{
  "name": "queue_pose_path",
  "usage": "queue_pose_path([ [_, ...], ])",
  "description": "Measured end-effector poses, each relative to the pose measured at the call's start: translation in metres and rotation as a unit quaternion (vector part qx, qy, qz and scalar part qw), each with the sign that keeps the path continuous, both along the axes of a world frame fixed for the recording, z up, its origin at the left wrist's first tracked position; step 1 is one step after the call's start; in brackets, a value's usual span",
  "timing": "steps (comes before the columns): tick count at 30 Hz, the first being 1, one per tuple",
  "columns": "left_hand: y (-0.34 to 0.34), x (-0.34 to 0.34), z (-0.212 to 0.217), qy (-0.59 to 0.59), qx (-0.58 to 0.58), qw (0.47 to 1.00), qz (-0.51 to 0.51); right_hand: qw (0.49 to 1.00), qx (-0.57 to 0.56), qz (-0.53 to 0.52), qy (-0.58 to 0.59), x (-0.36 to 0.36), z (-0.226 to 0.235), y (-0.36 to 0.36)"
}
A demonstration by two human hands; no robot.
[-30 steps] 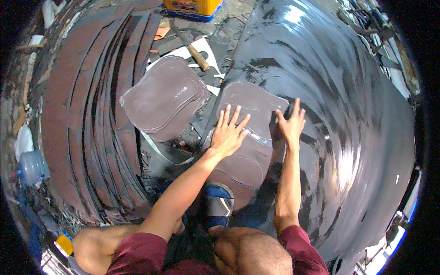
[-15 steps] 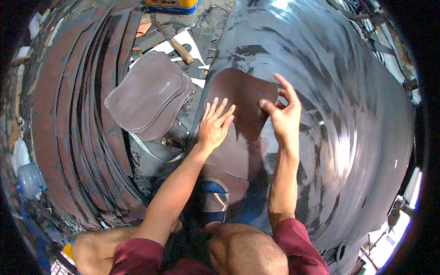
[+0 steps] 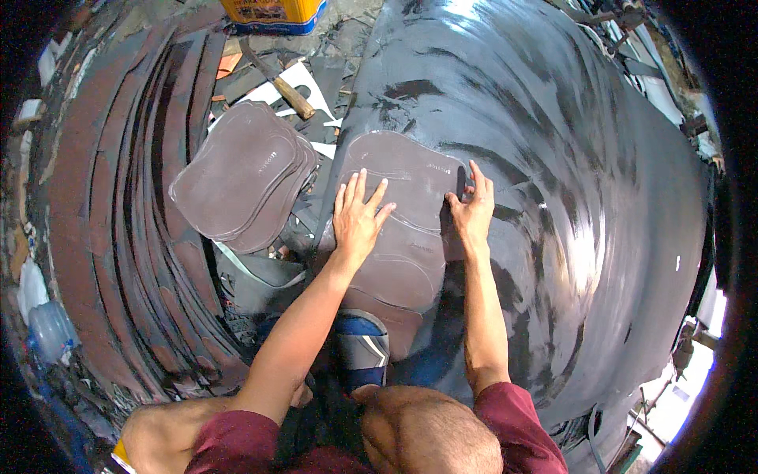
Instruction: The person sits on the floor and arranges multiple brown shoe insoles in a staggered, overlapping pattern on a large dark sheet. The person repeatedly picks up, positions, and smooths the insoles by hand to form a continuous layout.
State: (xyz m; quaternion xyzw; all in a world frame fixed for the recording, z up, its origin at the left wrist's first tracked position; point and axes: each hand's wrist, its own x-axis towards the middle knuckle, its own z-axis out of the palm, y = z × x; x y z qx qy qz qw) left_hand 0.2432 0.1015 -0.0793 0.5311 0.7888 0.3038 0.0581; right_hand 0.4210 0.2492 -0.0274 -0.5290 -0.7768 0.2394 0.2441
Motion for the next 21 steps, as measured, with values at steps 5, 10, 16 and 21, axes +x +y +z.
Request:
queue_pose_path([
  [5, 0.005, -0.013, 0.019, -0.050, -0.086, 0.995, 0.013, 0.978, 0.159, -0.027, -0.134, -0.019, 0.001, -0.012],
  [10, -0.042, -0.074, 0.061, -0.002, 0.115, 0.904, 0.411, 0.972, 0.028, 0.045, -0.231, 0.006, 0.006, -0.003],
  [16, -0.119, -0.142, 0.033, -0.032, 0.077, 0.814, 0.574, 0.993, 0.047, 0.062, 0.094, -0.064, 0.076, -0.058],
  [21, -0.122, -0.155, 0.029, -0.047, 0.110, 0.700, 0.704, 0.975, 0.003, 0.198, 0.098, -0.079, 0.070, -0.088],
])
